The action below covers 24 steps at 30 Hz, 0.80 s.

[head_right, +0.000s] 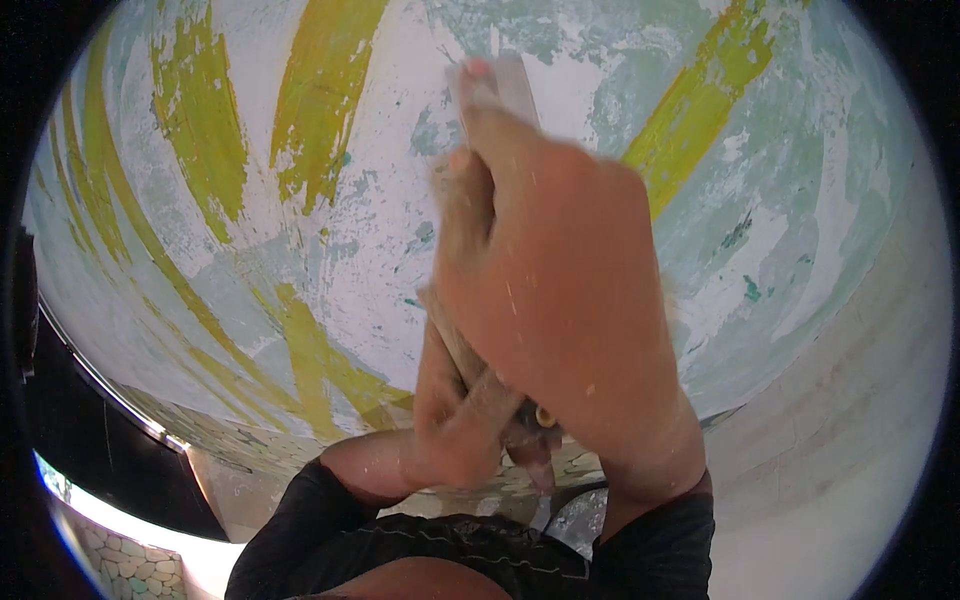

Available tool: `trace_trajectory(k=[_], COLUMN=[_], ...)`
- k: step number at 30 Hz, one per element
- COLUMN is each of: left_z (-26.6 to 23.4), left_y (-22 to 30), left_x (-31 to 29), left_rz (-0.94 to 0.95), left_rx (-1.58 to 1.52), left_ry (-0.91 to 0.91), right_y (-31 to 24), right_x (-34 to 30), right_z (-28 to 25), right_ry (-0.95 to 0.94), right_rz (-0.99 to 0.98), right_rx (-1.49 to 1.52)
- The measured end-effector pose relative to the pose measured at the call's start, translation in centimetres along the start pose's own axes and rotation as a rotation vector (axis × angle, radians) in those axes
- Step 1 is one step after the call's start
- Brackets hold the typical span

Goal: Scraping paint or plaster from a ceiling using a putty knife and sandpaper.

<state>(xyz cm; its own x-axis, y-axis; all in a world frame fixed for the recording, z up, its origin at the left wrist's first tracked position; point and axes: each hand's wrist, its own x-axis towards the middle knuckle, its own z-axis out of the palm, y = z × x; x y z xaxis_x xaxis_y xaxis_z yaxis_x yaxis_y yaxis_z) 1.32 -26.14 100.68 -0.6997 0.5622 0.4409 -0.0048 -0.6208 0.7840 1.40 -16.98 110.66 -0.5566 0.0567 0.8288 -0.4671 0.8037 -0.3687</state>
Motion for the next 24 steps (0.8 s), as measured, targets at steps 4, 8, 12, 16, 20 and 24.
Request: trace_trajectory(k=[4, 8, 12, 16, 20, 24], left_z=[0.4, -0.6, -0.3, -1.1, 0.3, 0.4], left_y=[0.4, 0.7, 1.2, 0.9, 1.3, 1.6], left_x=[-1.2, -0.4, -0.6, -0.9, -0.1, -0.5], left_rz=[0.084, 0.061, 0.015, 0.079, 0.073, 0.136], left_rx=[-0.009, 0.027, -0.029, 0.036, -0.028, 0.003], left_ry=[-0.052, -0.14, -0.067, -0.11, -0.063, -0.03], right_y=[-0.2, 0.2, -0.2, -0.6, -1.0, -1.0], right_x=[-0.3, 0.7, 0.5, -0.6, 0.8, 0.4], right_z=[0.4, 1.2, 0.7, 1.5, 0.4, 0.4], right_ry=[0.076, 0.103, 0.115, 0.12, 0.105, 0.038], right_rz=[-0.082, -0.094, -0.082, 0.033, 0.023, 0.034], right_rx=[-0.059, -0.104, -0.152, -0.117, -0.101, -0.142])
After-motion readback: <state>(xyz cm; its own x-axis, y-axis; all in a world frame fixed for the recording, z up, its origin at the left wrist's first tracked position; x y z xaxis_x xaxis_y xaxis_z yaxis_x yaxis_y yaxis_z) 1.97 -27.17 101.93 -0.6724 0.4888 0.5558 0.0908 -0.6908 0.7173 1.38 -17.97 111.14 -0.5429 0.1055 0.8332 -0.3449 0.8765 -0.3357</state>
